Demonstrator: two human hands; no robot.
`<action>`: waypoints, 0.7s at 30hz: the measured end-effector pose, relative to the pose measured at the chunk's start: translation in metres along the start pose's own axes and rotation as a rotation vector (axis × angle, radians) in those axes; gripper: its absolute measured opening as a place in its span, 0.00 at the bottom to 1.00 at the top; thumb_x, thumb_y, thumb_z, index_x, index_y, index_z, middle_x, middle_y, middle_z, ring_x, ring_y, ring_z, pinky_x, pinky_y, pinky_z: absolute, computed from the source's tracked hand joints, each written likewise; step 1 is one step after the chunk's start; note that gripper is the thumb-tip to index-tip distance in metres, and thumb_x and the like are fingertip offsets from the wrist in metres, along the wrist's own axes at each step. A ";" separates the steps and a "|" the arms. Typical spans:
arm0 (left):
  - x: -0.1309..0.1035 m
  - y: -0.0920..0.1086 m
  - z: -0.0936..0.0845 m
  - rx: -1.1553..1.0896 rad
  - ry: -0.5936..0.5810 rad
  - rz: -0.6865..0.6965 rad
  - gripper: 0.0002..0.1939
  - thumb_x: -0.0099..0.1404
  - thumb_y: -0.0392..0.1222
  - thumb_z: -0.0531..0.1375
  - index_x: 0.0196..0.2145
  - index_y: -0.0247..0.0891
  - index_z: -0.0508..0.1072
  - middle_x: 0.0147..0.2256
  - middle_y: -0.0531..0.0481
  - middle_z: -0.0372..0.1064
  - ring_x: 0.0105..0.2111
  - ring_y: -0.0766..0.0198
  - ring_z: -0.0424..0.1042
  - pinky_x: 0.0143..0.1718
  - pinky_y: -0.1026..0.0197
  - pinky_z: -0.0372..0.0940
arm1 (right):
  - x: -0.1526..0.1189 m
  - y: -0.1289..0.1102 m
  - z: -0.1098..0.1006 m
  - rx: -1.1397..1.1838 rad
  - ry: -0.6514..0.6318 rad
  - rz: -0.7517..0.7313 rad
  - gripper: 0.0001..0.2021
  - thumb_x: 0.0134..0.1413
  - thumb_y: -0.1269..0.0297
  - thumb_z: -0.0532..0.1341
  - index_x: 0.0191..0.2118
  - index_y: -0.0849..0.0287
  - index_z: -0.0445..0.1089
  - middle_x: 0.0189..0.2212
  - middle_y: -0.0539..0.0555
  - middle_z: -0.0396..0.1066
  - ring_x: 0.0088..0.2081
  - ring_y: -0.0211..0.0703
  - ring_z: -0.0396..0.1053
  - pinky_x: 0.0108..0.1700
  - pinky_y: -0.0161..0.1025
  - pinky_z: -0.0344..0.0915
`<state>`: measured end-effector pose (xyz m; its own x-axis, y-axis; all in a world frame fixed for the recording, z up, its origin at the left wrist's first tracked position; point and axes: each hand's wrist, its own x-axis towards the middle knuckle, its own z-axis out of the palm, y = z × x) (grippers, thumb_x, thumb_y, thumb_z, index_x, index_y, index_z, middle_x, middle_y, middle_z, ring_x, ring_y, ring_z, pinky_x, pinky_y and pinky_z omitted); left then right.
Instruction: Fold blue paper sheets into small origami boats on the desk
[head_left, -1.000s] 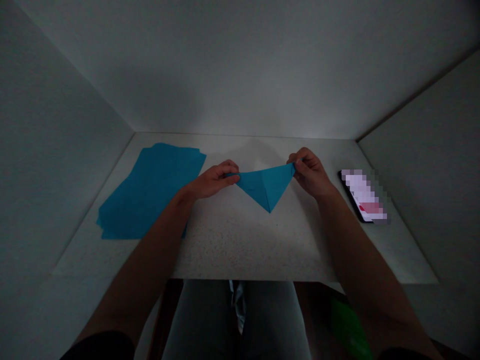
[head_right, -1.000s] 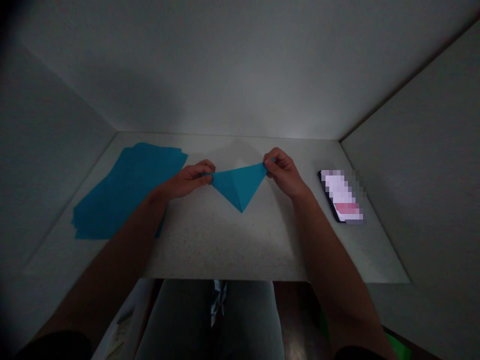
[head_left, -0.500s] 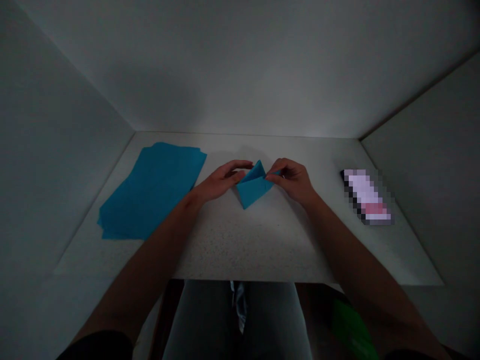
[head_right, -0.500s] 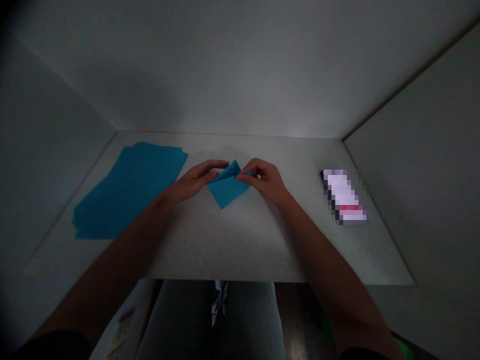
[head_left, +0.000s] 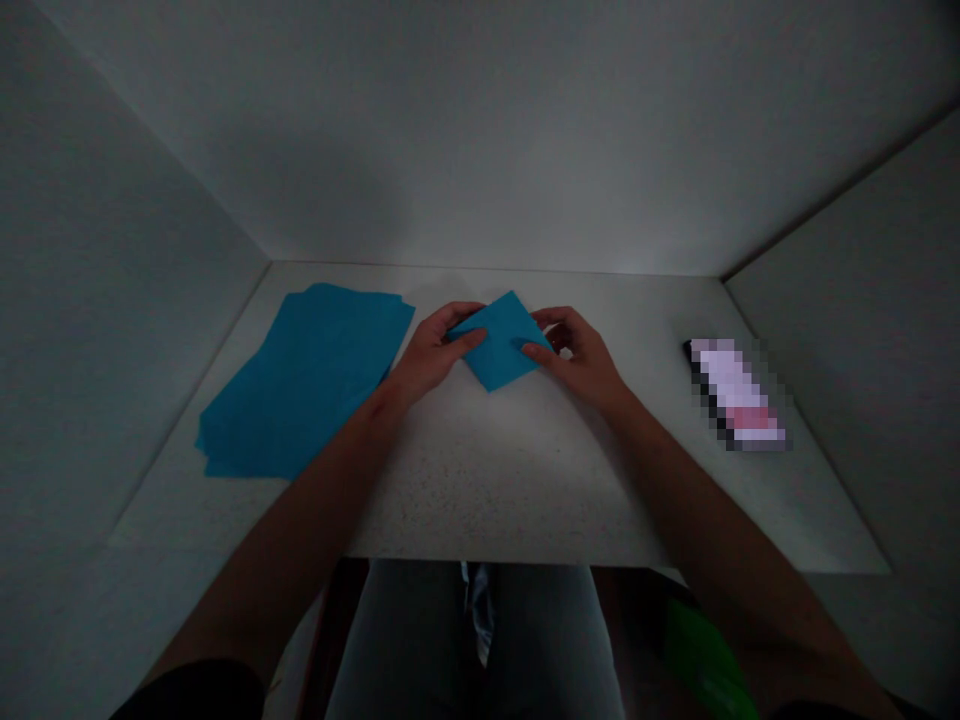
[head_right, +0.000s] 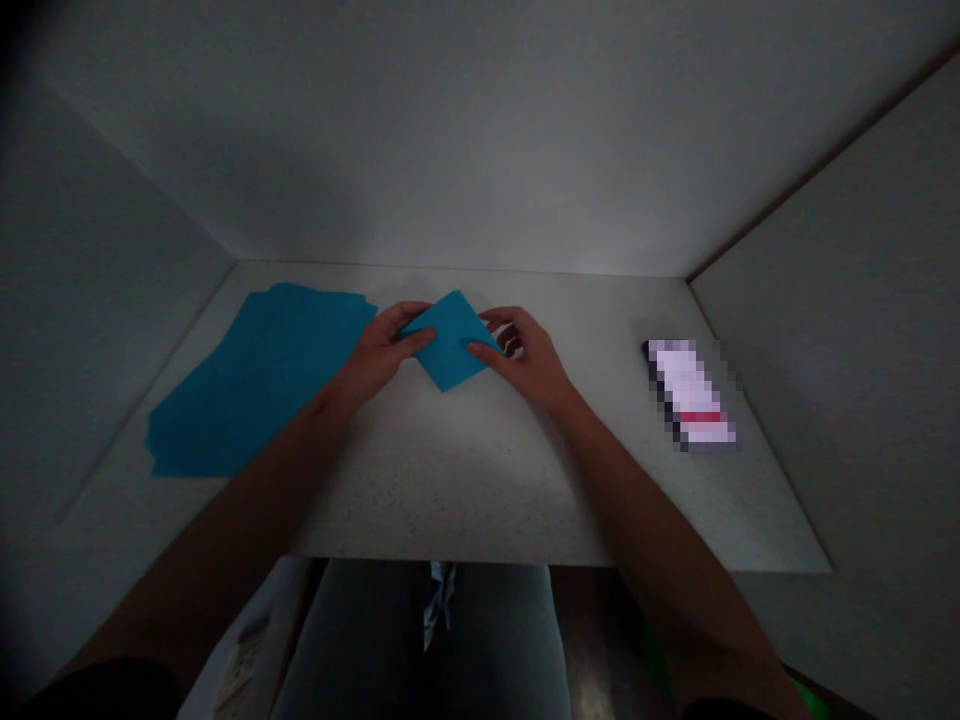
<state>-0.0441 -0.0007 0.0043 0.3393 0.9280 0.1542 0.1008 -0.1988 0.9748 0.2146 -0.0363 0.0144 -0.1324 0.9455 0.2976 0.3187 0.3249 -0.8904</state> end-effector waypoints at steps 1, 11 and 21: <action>0.001 -0.001 -0.002 -0.014 0.026 0.005 0.27 0.71 0.59 0.67 0.61 0.43 0.73 0.59 0.40 0.78 0.55 0.50 0.78 0.52 0.50 0.77 | 0.001 0.004 0.000 0.035 -0.045 0.014 0.25 0.58 0.40 0.75 0.53 0.49 0.74 0.40 0.51 0.74 0.36 0.42 0.70 0.36 0.41 0.70; 0.004 -0.009 -0.006 -0.025 0.037 -0.035 0.26 0.72 0.65 0.64 0.55 0.44 0.70 0.48 0.43 0.79 0.40 0.58 0.80 0.33 0.59 0.78 | 0.004 0.008 0.000 0.206 -0.068 0.013 0.26 0.60 0.42 0.74 0.58 0.45 0.71 0.31 0.45 0.69 0.29 0.39 0.69 0.33 0.40 0.70; -0.001 0.003 -0.006 -0.097 -0.142 -0.093 0.26 0.66 0.56 0.71 0.55 0.38 0.79 0.46 0.42 0.81 0.42 0.55 0.81 0.35 0.57 0.79 | 0.006 0.012 -0.003 0.233 0.009 0.029 0.18 0.61 0.42 0.73 0.47 0.47 0.75 0.33 0.48 0.70 0.30 0.39 0.69 0.33 0.41 0.72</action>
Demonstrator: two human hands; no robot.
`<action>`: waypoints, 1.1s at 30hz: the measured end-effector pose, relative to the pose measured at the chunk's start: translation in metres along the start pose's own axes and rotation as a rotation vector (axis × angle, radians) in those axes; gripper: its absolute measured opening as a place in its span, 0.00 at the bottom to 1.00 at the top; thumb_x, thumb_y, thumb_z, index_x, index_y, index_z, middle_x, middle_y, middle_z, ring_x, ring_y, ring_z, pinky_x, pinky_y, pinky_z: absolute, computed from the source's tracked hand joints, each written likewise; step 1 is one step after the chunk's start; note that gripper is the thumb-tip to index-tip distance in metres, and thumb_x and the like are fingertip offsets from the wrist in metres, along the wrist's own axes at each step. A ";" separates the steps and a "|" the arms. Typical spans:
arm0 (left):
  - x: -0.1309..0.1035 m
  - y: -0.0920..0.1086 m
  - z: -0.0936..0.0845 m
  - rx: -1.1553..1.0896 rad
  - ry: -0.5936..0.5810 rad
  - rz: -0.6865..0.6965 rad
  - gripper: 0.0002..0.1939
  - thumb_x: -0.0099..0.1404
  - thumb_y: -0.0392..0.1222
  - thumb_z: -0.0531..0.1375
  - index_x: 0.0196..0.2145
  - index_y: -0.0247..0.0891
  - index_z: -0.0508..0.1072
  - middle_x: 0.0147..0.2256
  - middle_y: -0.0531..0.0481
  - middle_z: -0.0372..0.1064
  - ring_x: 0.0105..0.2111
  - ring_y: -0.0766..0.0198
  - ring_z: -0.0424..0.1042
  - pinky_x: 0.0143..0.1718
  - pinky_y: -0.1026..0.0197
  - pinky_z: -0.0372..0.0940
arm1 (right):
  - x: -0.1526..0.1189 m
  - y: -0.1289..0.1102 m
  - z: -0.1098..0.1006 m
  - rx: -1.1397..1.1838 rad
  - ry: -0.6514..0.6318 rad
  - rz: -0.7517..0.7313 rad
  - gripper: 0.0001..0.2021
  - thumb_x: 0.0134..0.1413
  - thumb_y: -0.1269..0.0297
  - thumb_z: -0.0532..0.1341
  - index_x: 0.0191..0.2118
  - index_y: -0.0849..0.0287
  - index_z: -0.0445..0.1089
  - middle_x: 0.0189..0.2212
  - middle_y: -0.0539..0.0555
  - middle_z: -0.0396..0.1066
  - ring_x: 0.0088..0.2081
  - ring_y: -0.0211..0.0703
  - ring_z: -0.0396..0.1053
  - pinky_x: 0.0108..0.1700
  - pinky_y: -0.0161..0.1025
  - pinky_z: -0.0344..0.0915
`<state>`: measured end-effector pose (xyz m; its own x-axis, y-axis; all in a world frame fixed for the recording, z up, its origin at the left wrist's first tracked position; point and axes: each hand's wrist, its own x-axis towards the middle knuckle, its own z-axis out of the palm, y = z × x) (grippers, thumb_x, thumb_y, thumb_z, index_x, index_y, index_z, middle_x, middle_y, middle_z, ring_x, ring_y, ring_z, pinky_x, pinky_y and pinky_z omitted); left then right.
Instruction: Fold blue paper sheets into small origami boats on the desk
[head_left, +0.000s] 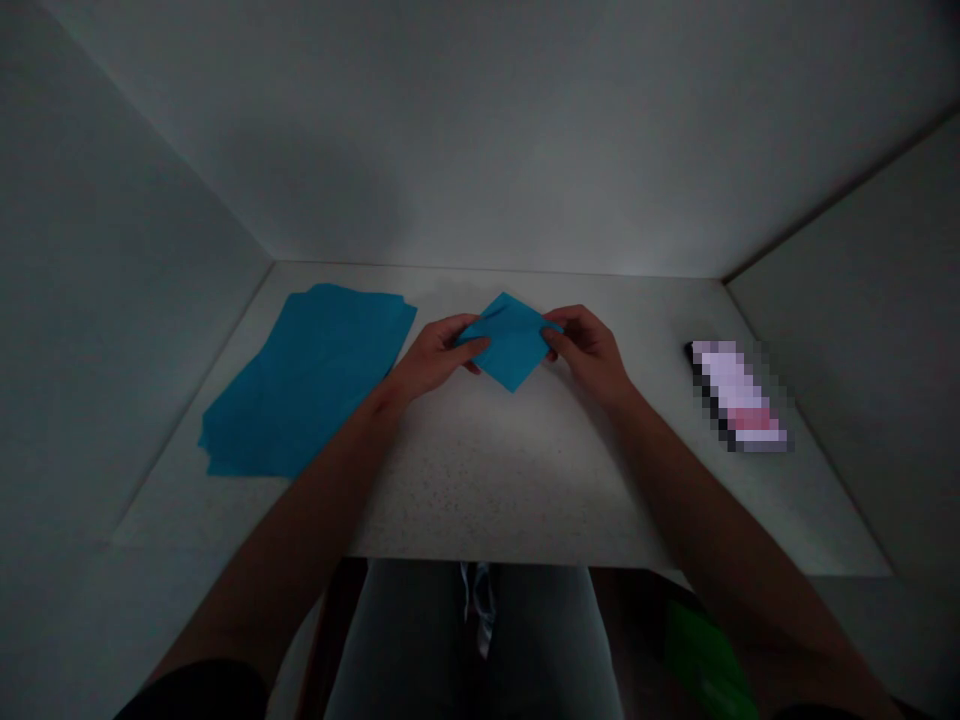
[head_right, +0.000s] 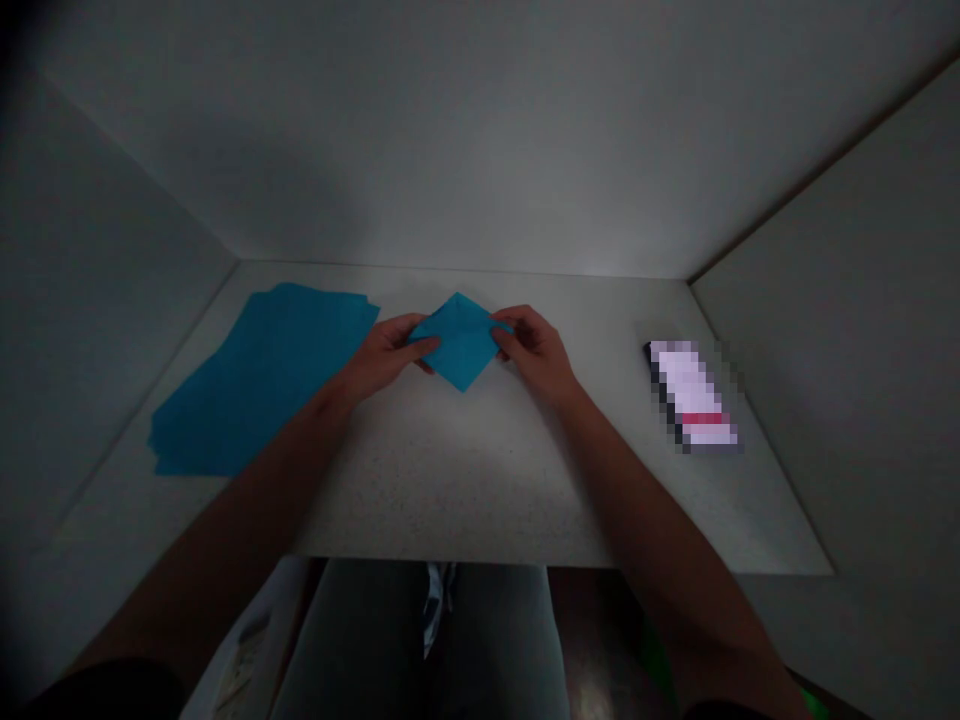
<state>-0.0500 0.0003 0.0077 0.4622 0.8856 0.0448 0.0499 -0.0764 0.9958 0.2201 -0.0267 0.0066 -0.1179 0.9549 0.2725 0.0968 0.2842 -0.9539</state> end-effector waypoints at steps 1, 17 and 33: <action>0.000 0.001 -0.001 0.004 0.007 0.008 0.26 0.66 0.56 0.71 0.55 0.37 0.80 0.46 0.42 0.81 0.41 0.55 0.80 0.35 0.57 0.79 | 0.000 0.000 -0.001 0.002 0.006 -0.003 0.18 0.61 0.42 0.73 0.47 0.48 0.75 0.33 0.48 0.70 0.30 0.40 0.69 0.33 0.41 0.73; 0.001 0.003 0.000 -0.078 0.055 0.062 0.22 0.69 0.59 0.68 0.45 0.37 0.85 0.31 0.46 0.80 0.30 0.63 0.78 0.33 0.62 0.72 | -0.001 -0.009 -0.009 -0.032 -0.066 -0.061 0.12 0.69 0.51 0.66 0.45 0.52 0.84 0.36 0.53 0.76 0.35 0.41 0.74 0.40 0.41 0.74; -0.001 -0.003 -0.001 0.434 0.238 0.389 0.11 0.68 0.51 0.72 0.41 0.42 0.85 0.43 0.46 0.75 0.40 0.61 0.76 0.40 0.59 0.72 | 0.000 -0.007 -0.010 -0.328 -0.007 -0.221 0.09 0.63 0.52 0.73 0.44 0.49 0.84 0.40 0.53 0.71 0.38 0.42 0.70 0.36 0.39 0.73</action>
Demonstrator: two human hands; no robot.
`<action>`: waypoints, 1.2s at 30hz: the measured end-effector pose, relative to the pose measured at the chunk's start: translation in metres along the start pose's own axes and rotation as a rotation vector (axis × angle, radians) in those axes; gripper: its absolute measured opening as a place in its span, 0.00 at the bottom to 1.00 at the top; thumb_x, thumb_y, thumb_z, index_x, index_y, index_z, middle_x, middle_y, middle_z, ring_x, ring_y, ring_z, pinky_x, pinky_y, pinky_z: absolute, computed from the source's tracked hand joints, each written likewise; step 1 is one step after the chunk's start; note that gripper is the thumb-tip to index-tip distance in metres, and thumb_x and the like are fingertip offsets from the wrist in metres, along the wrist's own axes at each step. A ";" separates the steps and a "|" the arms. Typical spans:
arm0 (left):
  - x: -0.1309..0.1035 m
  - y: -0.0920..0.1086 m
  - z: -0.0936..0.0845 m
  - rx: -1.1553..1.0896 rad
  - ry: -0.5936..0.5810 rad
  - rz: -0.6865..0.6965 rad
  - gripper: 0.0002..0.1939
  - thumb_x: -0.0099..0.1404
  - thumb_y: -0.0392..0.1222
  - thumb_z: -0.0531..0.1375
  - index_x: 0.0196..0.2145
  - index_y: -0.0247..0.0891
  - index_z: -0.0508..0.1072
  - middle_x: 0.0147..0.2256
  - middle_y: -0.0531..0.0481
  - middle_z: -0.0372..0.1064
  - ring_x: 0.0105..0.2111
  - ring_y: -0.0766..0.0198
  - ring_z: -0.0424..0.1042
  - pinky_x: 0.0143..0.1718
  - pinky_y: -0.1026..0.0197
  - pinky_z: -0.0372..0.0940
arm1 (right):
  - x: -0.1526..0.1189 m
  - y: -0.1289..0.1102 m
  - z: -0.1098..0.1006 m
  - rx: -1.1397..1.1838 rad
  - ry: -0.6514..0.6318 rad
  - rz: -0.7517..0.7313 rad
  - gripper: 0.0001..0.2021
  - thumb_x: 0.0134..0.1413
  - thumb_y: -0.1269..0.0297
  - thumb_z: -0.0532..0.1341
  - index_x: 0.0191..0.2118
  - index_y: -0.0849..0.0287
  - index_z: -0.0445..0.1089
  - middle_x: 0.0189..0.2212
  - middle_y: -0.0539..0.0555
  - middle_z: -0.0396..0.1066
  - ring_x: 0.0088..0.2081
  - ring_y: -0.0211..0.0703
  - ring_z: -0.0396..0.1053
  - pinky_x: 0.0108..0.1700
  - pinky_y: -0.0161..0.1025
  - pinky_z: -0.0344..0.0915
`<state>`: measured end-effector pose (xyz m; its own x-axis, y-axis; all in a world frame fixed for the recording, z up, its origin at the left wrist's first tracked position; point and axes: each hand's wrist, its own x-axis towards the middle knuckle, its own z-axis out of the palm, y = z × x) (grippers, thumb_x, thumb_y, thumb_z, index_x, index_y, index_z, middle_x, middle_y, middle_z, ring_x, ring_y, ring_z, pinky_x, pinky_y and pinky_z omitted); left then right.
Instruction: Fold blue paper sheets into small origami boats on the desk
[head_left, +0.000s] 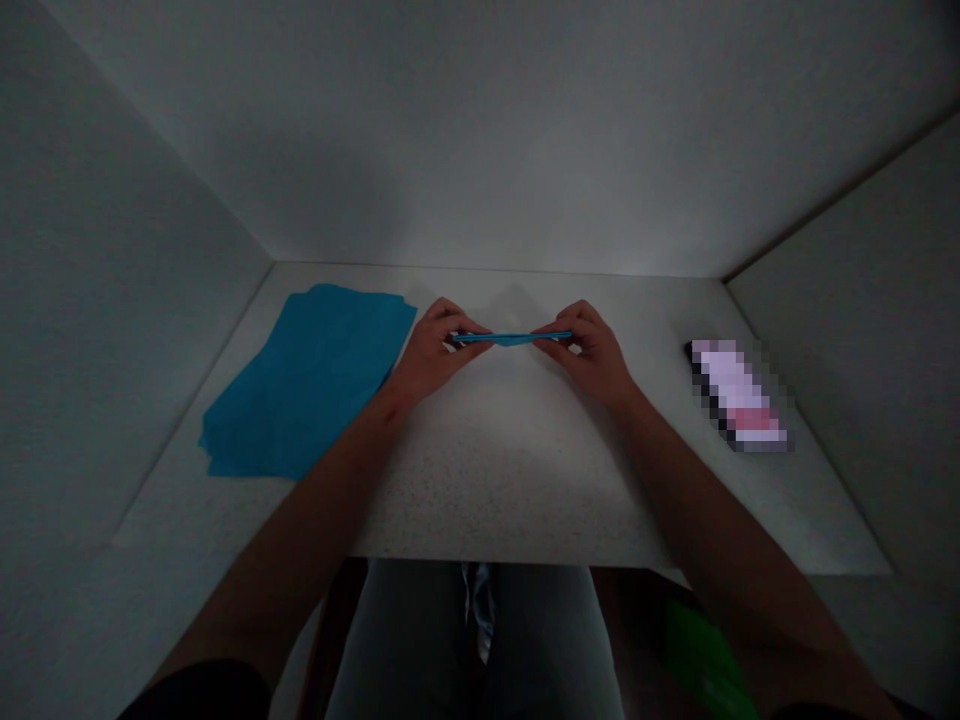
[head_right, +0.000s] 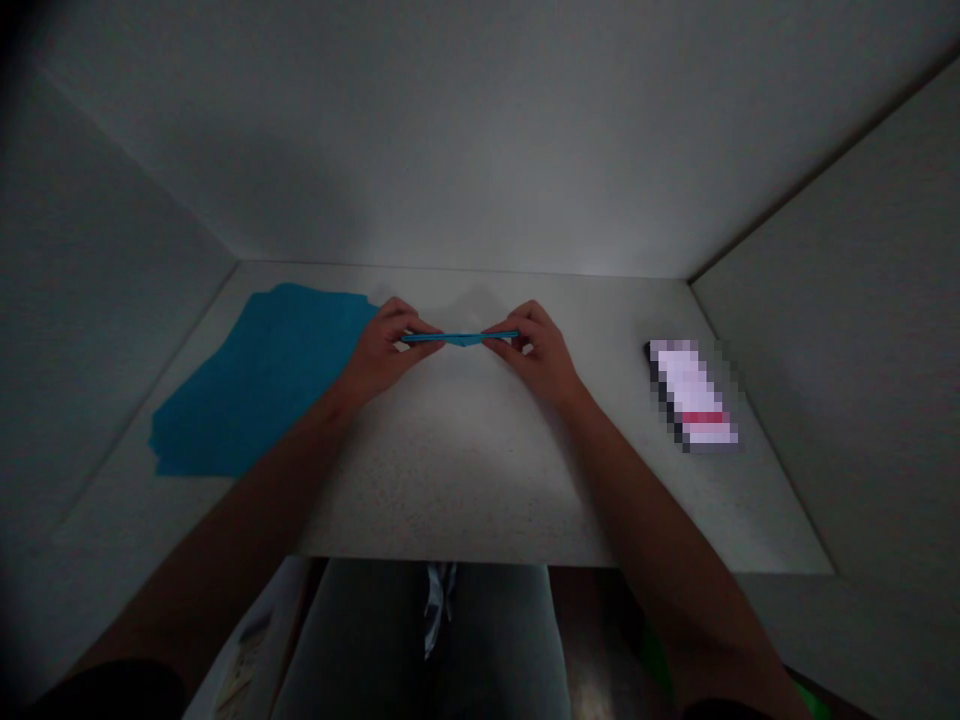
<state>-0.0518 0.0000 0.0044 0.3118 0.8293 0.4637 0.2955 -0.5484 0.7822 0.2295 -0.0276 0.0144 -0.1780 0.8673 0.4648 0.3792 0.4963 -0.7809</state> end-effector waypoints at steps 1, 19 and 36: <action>0.000 0.001 0.000 0.059 -0.002 0.055 0.10 0.68 0.51 0.73 0.40 0.42 0.84 0.44 0.46 0.74 0.42 0.60 0.75 0.43 0.57 0.73 | 0.000 -0.001 0.000 0.000 0.002 -0.013 0.09 0.64 0.51 0.73 0.43 0.49 0.84 0.40 0.54 0.70 0.37 0.42 0.70 0.36 0.39 0.72; -0.009 0.022 0.021 -0.150 -0.275 -0.014 0.17 0.68 0.50 0.70 0.48 0.41 0.72 0.43 0.48 0.77 0.37 0.63 0.76 0.37 0.60 0.72 | -0.015 -0.017 0.040 0.248 -0.208 0.137 0.23 0.62 0.42 0.72 0.46 0.51 0.63 0.38 0.51 0.73 0.37 0.40 0.73 0.31 0.36 0.68; -0.009 0.002 0.015 -0.216 -0.282 -0.172 0.27 0.68 0.40 0.68 0.62 0.42 0.68 0.57 0.38 0.76 0.40 0.62 0.80 0.38 0.60 0.74 | -0.012 -0.013 0.024 0.006 -0.257 0.106 0.21 0.68 0.60 0.66 0.62 0.52 0.67 0.36 0.48 0.75 0.25 0.33 0.68 0.29 0.34 0.65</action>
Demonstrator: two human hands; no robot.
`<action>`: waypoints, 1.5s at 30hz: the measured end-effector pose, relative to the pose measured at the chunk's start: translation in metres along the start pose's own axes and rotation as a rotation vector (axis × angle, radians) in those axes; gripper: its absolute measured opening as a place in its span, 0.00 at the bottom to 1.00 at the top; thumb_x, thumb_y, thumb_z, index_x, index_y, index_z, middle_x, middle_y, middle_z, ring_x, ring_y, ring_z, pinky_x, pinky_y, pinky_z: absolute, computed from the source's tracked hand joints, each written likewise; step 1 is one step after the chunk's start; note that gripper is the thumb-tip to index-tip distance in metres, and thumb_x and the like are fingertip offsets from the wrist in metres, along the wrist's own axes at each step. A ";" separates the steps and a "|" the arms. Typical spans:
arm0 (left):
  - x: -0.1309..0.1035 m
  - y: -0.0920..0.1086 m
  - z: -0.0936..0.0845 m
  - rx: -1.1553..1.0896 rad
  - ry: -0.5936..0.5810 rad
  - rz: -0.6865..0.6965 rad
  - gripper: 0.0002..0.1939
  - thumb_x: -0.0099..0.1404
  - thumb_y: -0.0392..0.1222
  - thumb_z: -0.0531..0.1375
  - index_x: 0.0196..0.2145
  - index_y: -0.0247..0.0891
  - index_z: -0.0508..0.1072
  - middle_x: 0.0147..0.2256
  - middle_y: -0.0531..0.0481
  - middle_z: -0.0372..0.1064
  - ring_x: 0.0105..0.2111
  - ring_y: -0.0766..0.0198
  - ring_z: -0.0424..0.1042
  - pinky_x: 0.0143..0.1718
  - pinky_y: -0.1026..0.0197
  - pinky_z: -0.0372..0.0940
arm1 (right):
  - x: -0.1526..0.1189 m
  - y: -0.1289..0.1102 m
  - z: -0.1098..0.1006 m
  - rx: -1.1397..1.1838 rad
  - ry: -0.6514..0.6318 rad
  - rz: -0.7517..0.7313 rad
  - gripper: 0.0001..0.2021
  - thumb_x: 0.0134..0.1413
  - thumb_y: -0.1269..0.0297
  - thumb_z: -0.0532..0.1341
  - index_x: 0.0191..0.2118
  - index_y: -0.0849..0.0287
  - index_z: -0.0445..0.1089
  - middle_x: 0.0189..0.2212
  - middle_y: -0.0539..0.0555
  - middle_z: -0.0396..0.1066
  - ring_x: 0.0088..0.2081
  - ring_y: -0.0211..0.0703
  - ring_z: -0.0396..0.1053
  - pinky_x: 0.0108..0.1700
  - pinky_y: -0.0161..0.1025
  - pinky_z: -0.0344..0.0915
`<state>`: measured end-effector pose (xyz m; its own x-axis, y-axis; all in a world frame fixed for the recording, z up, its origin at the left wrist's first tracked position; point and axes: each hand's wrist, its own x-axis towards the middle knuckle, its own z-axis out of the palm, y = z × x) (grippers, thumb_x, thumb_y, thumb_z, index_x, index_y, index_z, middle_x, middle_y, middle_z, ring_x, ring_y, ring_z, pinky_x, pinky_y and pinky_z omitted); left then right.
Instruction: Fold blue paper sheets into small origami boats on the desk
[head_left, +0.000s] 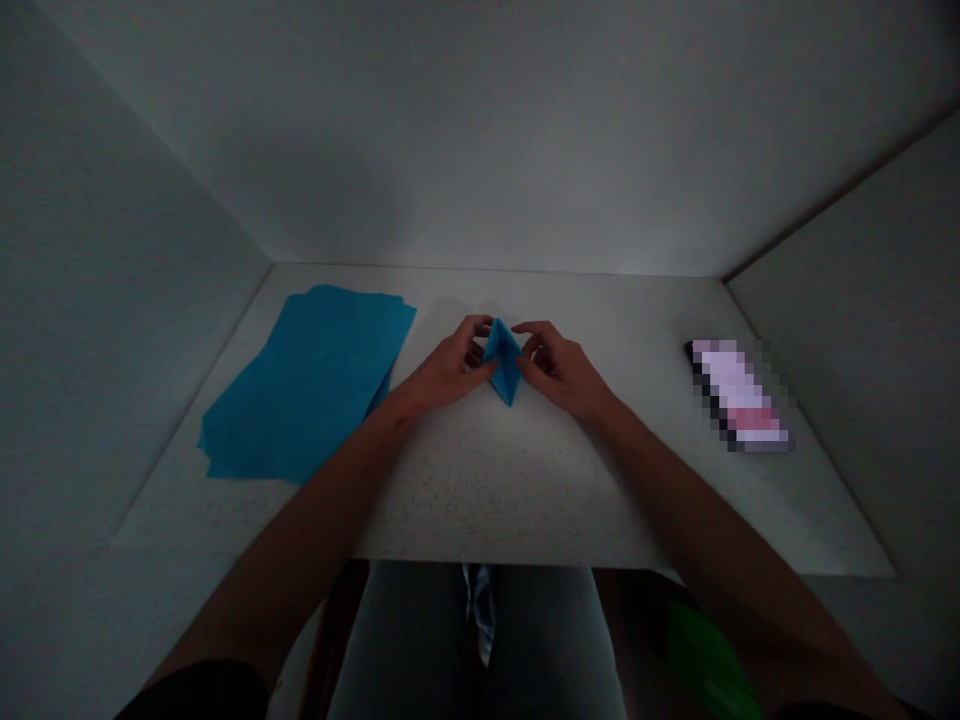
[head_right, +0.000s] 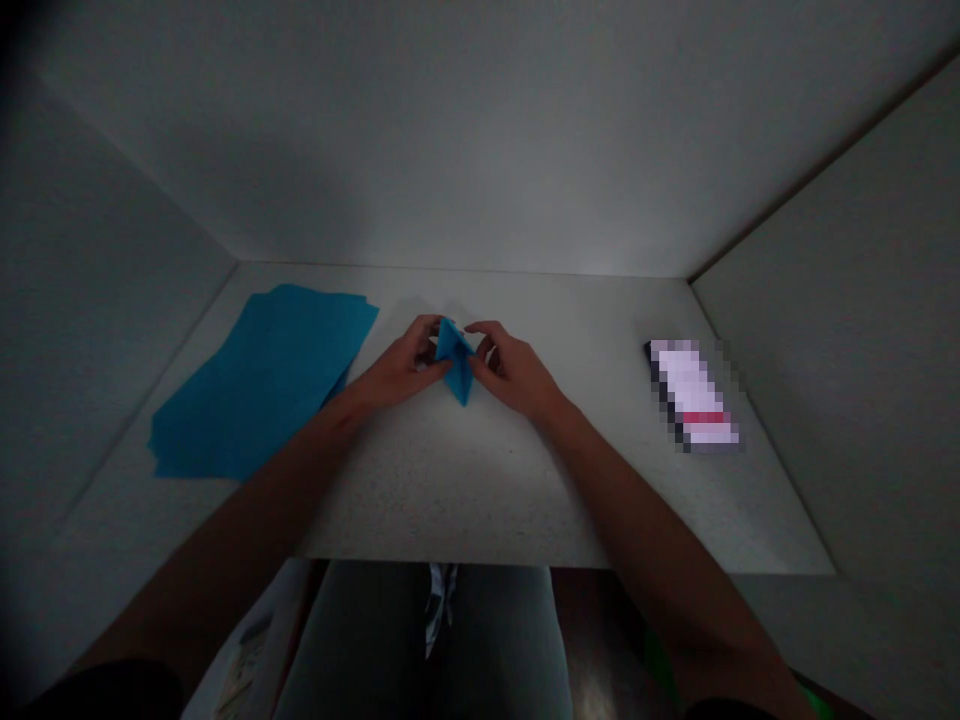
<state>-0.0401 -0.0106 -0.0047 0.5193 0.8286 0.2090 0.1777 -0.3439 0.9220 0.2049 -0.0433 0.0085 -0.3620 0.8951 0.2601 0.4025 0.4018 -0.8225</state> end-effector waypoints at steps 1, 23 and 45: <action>0.001 -0.001 -0.001 0.012 0.017 0.010 0.24 0.69 0.38 0.66 0.62 0.42 0.70 0.57 0.39 0.76 0.41 0.62 0.80 0.40 0.59 0.75 | 0.000 0.001 -0.001 -0.004 -0.012 0.010 0.20 0.68 0.62 0.65 0.63 0.52 0.68 0.35 0.47 0.75 0.24 0.33 0.67 0.29 0.34 0.66; 0.007 0.001 0.000 -0.118 0.113 -0.054 0.18 0.71 0.57 0.67 0.46 0.41 0.82 0.39 0.48 0.82 0.39 0.61 0.80 0.43 0.59 0.73 | 0.006 0.014 0.003 0.201 0.177 0.164 0.20 0.60 0.41 0.73 0.43 0.53 0.78 0.31 0.48 0.74 0.29 0.38 0.67 0.32 0.38 0.65; 0.010 0.002 -0.006 -0.213 0.394 -0.065 0.30 0.60 0.60 0.77 0.53 0.44 0.76 0.41 0.48 0.81 0.40 0.57 0.81 0.42 0.53 0.79 | 0.011 0.019 -0.005 0.417 0.342 0.134 0.24 0.63 0.34 0.67 0.46 0.47 0.62 0.27 0.43 0.69 0.26 0.38 0.72 0.29 0.36 0.74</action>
<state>-0.0394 -0.0003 0.0016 0.1475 0.9646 0.2187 0.0020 -0.2214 0.9752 0.2129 -0.0251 -0.0013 -0.0093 0.9728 0.2314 0.0343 0.2316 -0.9722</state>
